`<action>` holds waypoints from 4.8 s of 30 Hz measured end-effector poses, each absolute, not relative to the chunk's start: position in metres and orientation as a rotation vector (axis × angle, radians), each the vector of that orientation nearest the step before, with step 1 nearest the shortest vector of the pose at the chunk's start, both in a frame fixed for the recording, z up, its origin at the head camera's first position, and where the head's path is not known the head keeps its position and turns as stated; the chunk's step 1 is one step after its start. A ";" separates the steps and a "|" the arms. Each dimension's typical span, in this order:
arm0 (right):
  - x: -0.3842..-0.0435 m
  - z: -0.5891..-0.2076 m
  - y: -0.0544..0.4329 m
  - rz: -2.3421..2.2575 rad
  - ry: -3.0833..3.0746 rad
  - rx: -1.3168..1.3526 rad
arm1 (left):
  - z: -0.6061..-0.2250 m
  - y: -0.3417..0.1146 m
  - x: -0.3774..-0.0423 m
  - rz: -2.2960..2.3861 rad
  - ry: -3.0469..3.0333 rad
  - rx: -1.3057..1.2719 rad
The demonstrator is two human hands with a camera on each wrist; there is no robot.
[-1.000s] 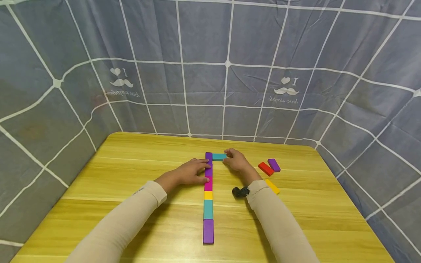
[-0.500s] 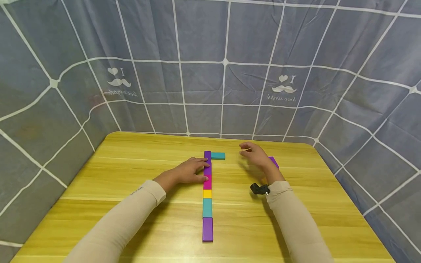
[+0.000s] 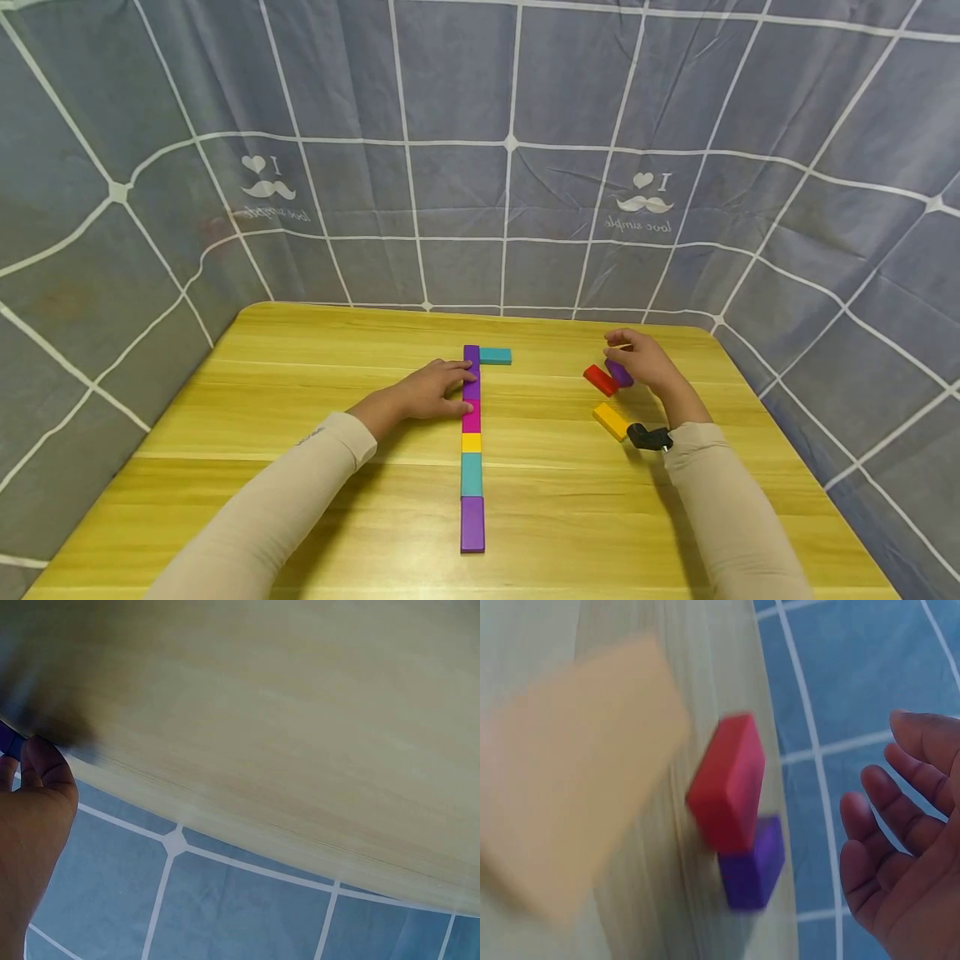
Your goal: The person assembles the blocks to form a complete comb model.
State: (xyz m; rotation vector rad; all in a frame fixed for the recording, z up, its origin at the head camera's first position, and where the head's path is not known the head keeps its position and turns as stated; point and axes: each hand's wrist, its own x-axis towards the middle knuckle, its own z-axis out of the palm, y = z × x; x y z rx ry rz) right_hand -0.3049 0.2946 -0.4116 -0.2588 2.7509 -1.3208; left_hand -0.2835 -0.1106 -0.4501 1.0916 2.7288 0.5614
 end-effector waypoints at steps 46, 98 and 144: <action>-0.300 -0.458 0.328 -1.150 2.848 -0.029 | -0.450 -0.112 -0.284 0.546 2.735 1.107; -0.303 -0.423 0.251 -1.247 2.841 -0.338 | -0.453 -0.113 -0.284 0.568 2.739 1.112; -0.306 -0.466 0.160 -1.392 2.645 -0.390 | -0.447 -0.111 -0.281 0.594 2.740 1.106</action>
